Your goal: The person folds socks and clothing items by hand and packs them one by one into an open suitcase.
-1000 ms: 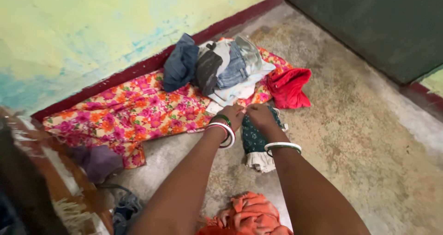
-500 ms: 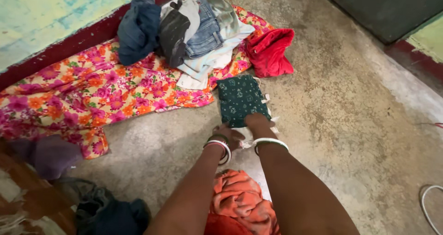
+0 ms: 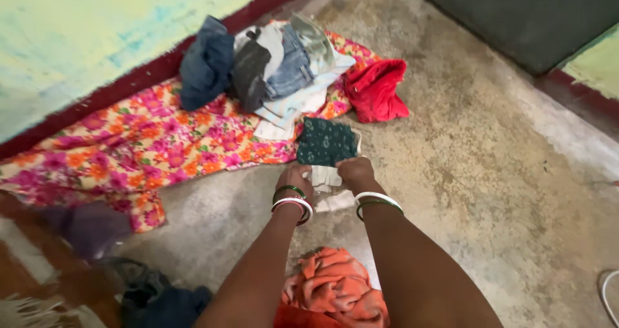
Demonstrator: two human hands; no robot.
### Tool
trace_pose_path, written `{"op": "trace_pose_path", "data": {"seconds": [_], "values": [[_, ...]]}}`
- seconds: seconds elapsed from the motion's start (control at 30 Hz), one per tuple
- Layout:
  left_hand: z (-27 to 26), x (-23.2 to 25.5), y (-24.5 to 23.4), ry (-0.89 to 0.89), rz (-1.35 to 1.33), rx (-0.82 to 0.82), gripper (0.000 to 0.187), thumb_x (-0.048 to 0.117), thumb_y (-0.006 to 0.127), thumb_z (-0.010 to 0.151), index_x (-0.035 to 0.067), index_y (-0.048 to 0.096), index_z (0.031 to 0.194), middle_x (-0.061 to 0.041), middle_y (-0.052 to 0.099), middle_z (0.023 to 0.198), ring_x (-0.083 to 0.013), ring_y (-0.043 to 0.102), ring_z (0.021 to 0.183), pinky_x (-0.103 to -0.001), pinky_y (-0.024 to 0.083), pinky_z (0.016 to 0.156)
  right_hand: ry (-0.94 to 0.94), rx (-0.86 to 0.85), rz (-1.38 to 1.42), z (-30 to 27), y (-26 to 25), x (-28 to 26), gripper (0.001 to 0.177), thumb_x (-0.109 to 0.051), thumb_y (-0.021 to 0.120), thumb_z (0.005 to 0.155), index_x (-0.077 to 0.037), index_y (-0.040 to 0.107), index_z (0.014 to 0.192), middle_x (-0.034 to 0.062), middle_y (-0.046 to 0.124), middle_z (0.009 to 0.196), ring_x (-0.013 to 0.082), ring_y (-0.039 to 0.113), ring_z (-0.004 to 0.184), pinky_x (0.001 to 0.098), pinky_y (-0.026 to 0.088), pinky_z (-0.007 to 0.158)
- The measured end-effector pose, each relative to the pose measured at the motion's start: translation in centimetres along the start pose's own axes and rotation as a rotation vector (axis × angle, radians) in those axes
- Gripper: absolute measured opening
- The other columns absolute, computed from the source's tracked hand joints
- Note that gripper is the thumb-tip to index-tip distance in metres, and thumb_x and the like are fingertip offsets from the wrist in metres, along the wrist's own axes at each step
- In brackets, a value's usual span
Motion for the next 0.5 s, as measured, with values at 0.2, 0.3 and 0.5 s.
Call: {"op": "trace_pose_path", "data": {"seconds": [0.2,0.3,0.5], "values": [[-2.9,3.7,-9.6,-0.028,-0.115,0.022,0.038,-0.004,0.063,0.085,0.020,0.081,0.108,-0.015,0.075,0.117,-0.0284,0.073,0.107,-0.039,0.055,0.095,-0.115,0.048,0.031,1.0,-7.1,-7.9,0.012,-0.010,0.071,0.081,-0.009,0.082,0.086,0.0105,0.078,0.083,0.0240,0.073,0.076,0.0397,0.057,0.068],[-4.7,6.1,-15.5,0.200,-0.113,0.054,0.033,-0.004,0.062,0.086,0.017,0.082,0.101,-0.014,0.078,0.108,-0.0260,0.077,0.100,-0.035,0.058,0.092,-0.357,0.124,-0.344,0.1,-12.1,-14.3,0.016,-0.012,0.069,0.083,-0.012,0.084,0.088,0.0109,0.077,0.084,0.0242,0.072,0.076,0.0399,0.056,0.071],[-10.2,10.4,-28.9,0.197,-0.110,0.116,0.036,-0.004,0.059,0.082,0.019,0.083,0.096,-0.013,0.078,0.108,-0.0245,0.076,0.102,-0.037,0.057,0.092,-0.237,0.084,0.306,-7.5,-21.3,-27.8,0.026,-0.012,0.075,0.071,-0.007,0.083,0.096,0.0099,0.080,0.082,0.0186,0.075,0.074,0.0337,0.059,0.072]]}}
Point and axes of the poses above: each hand's wrist, its own z-axis towards the middle knuckle, its own y-axis out of the palm, x = y × z, the point moved 3 cm from there along z, towards the middle knuckle
